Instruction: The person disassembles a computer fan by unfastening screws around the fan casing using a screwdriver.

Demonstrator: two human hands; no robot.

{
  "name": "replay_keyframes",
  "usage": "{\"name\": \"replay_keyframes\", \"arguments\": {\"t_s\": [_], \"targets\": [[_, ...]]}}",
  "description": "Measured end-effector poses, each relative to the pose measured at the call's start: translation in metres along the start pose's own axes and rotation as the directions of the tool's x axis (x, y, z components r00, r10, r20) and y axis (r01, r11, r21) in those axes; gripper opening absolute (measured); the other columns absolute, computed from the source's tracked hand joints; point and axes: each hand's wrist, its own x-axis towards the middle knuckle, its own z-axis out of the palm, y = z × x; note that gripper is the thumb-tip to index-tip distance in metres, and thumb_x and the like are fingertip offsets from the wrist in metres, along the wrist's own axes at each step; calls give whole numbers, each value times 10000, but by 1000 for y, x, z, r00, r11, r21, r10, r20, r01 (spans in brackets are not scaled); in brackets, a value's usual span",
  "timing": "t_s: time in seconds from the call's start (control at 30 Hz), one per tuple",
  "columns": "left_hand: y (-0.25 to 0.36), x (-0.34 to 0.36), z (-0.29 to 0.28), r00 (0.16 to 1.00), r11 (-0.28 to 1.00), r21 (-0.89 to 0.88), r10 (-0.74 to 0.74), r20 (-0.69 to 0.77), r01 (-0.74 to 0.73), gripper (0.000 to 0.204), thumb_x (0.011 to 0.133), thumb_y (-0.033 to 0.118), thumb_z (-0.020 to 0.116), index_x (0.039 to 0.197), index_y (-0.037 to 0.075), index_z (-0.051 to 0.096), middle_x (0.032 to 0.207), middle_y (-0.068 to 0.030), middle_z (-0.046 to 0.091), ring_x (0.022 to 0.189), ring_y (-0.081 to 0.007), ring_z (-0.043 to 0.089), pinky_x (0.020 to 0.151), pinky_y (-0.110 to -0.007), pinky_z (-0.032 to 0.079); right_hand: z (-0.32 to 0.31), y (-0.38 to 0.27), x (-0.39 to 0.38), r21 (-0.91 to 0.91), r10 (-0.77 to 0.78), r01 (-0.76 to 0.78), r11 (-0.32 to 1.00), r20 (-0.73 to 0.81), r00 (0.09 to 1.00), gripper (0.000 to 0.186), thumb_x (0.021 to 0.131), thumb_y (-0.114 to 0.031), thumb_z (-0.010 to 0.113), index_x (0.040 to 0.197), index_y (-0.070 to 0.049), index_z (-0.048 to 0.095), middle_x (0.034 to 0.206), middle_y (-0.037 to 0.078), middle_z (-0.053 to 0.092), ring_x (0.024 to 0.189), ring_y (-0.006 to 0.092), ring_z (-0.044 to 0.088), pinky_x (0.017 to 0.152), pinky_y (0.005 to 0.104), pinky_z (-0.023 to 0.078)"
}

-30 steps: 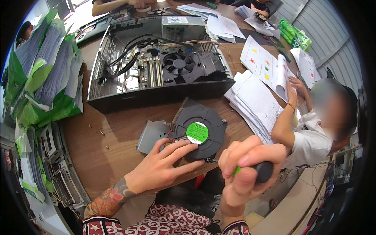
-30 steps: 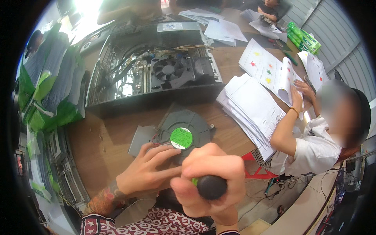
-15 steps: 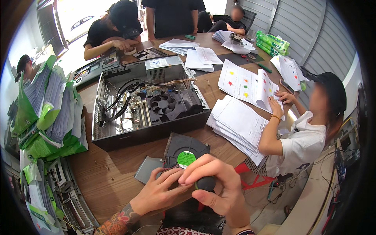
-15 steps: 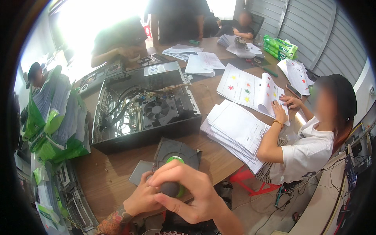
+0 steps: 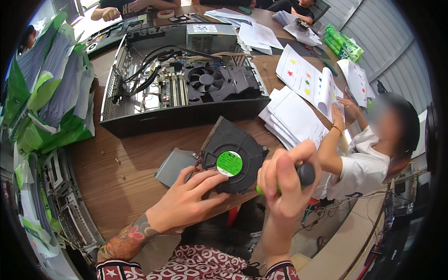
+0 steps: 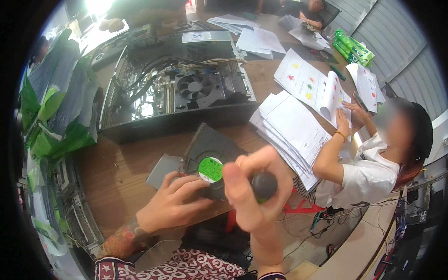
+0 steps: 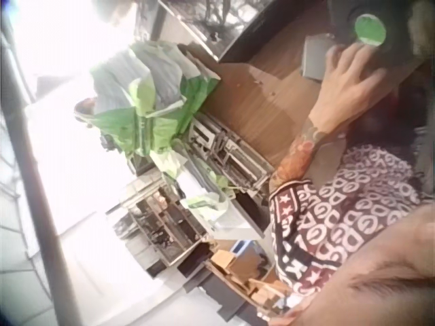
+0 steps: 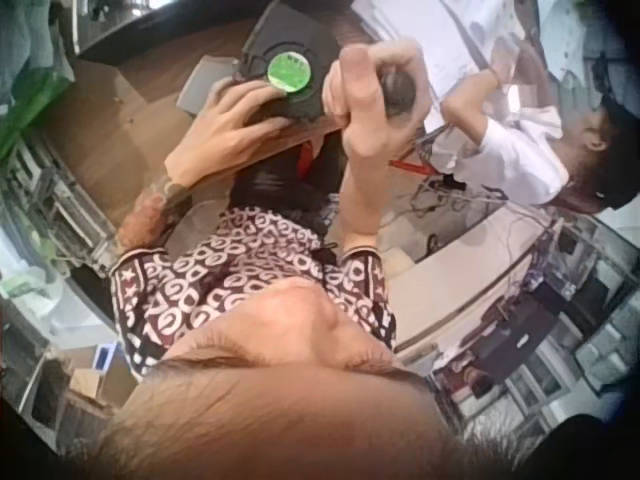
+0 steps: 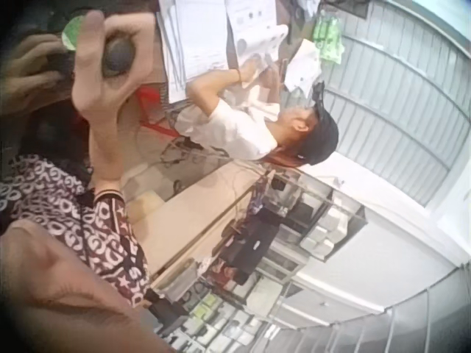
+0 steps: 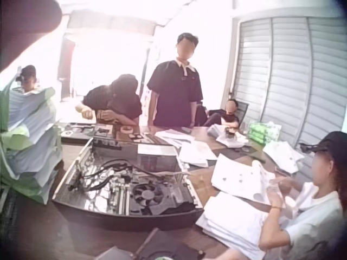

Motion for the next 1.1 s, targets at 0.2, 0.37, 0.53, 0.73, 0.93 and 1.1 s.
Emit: {"name": "replay_keyframes", "arguments": {"t_s": [0.2,0.37,0.53,0.73,0.93,1.1], "targets": [[1,4,-1,997,998,18,-56,46,56,407,716,161,724,1121,189,714,1386,-74,542,1277,-255,511,1027,-475,366,-9,7,-23,3,-201,202,979,136,970,159,845,-86,678,901,6,562,676,74,579,554,130,522,524,248,404],[2,0,4,997,994,97,-58,44,54,391,709,143,710,1097,190,709,1368,-78,557,1277,-263,511,1016,-503,368,-15,-17,-11,-42,-123,146,988,348,930,407,893,-339,612,968,60,590,801,154,603,690,196,543,628,312,443],[6,11,4,985,970,-177,-174,-21,167,364,703,205,733,1054,126,682,1329,-115,573,1260,-309,517,1025,-542,354,-12,-21,-5,-176,-142,239,955,436,889,281,850,-182,708,1012,23,604,948,143,612,858,265,591,788,364,478],[4,64,-32,977,986,88,-156,147,144,772,708,293,815,1410,190,509,1484,-177,381,1419,-378,325,1144,-562,258,-20,-30,-1,-357,-322,456,815,375,869,420,633,-124,928,962,-32,684,928,135,661,848,207,652,764,317,522],[-32,89,-29,955,997,-34,-53,293,66,1030,592,311,885,1498,212,405,1553,-224,283,1457,-411,260,1176,-542,236,-6,-12,-1,-214,-314,358,909,214,925,409,731,-55,875,843,-59,482,920,119,618,861,166,634,705,274,527],[-43,93,-8,969,994,-107,-2,249,29,980,624,383,869,1482,193,435,1554,-239,279,1447,-421,283,1127,-540,323,-13,-15,-11,76,-87,76,994,154,984,343,809,-28,810,911,-53,483,918,115,655,787,99,623,665,212,486]]}}
